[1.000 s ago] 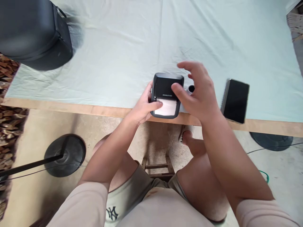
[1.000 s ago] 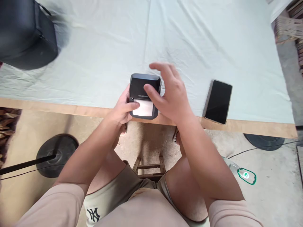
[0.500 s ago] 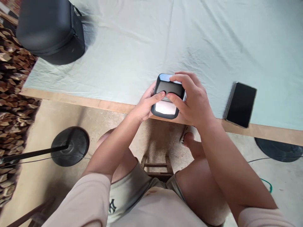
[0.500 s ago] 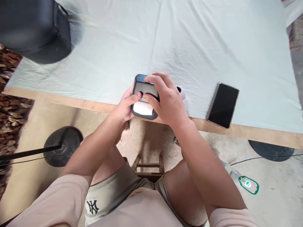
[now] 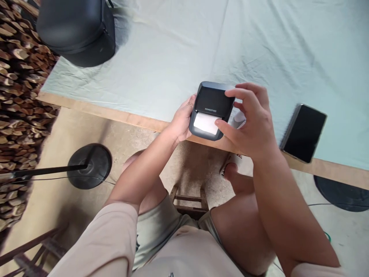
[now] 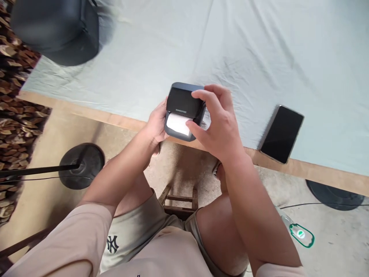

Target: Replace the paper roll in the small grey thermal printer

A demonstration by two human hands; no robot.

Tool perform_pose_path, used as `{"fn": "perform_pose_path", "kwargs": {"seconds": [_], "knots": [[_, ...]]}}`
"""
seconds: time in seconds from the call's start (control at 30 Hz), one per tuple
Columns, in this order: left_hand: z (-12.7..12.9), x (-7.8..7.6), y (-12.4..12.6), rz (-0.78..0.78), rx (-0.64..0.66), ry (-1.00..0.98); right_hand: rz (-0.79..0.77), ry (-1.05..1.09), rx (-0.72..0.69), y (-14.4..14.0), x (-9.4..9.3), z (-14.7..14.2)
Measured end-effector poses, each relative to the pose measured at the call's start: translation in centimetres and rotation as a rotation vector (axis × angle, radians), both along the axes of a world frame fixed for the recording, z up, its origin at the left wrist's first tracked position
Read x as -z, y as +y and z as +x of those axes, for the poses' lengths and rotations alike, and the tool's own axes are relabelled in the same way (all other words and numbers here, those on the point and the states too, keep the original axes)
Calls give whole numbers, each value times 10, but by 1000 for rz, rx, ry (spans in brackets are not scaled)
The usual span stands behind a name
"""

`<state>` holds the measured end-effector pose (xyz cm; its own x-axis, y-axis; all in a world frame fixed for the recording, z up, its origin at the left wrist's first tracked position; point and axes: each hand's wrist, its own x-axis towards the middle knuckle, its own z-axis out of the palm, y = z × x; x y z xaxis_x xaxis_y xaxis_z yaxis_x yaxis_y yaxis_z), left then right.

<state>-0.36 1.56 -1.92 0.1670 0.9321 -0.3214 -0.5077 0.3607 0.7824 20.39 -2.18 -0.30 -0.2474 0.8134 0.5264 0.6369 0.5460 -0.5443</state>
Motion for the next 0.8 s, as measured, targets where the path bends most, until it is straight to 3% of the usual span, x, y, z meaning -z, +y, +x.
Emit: {"fn": "perform_pose_path", "kwargs": {"seconds": [0.23,0.33,0.5,0.63,0.8], "knots": [[-2,1,3,9,203,-143,108,154,245,-2,-23,-16],[-2,4,2,68,186,-103,81,296,300,-5,-31,-22],[0,4,0,99,178,-96,75,318,177,-11,-38,-22],[2,-3,-2,73,196,-121,77,134,13,-17,-46,-21],[0,-4,-4,24,177,-143,71,-67,70,-19,-59,-15]]}}
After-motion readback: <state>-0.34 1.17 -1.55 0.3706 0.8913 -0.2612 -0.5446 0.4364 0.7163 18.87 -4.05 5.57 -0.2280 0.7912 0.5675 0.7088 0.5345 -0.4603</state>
